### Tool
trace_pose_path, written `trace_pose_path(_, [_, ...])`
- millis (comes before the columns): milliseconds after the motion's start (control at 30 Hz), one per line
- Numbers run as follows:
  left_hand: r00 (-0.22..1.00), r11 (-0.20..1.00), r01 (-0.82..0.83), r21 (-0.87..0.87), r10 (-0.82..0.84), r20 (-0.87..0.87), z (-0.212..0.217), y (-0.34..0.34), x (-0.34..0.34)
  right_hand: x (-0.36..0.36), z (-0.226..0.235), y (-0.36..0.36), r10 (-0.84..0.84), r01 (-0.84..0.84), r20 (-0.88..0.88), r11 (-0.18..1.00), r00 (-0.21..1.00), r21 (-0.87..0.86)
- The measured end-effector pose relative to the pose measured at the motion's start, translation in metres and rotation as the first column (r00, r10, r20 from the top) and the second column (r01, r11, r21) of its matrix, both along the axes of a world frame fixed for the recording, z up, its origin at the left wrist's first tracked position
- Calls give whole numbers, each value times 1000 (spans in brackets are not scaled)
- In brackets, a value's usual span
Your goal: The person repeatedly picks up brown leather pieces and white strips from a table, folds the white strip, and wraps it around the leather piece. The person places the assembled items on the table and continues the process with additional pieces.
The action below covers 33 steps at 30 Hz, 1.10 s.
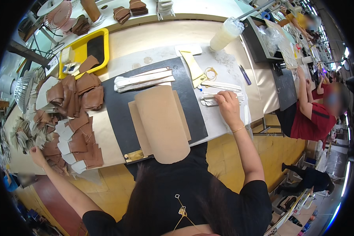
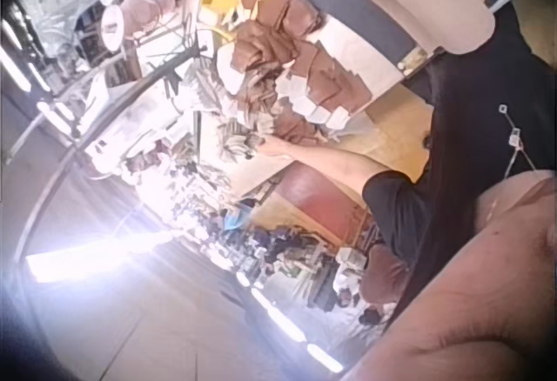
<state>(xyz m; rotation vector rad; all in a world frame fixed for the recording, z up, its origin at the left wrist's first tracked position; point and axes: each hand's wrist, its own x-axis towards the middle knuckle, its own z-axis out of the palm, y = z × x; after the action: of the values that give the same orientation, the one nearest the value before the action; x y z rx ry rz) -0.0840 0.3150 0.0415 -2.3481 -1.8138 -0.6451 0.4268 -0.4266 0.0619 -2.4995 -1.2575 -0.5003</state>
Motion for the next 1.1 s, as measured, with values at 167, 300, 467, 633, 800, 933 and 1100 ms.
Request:
trace_pose_path(167, [848,976,-16,-217,128,514,31,-16,-20,3,4,1,41,-42,-15,997,999,-57])
trace_pose_path(300, [664,970,36,-242,158,731,76,-42,-31,9,14,0,47,-63,-89,980,995,-189])
trace_pose_path(467, [528,952,252,-172,14,849,167,-113,-15,14,40,-1,28,-124,-265,927,964,-355])
trace_pose_path(633, [391,868,495,-41,-180,903,233,-250,72,30,63,3,-93,-289,-557,779,825,-557])
trace_pose_path(800, [124,531,839,119,-399,908,242,-359,162,56,67,8,-148,-398,-703,736,696,-548])
trace_pose_path(933, [-200,-88,978,191,-115,973,200,-407,227,72,68,-2,-217,-304,-946,909,240,-286])
trace_pose_path(1100, [483,-241,868,-434,209,850,141,-465,285,68,71,-20,-62,-164,-998,984,0,-62])
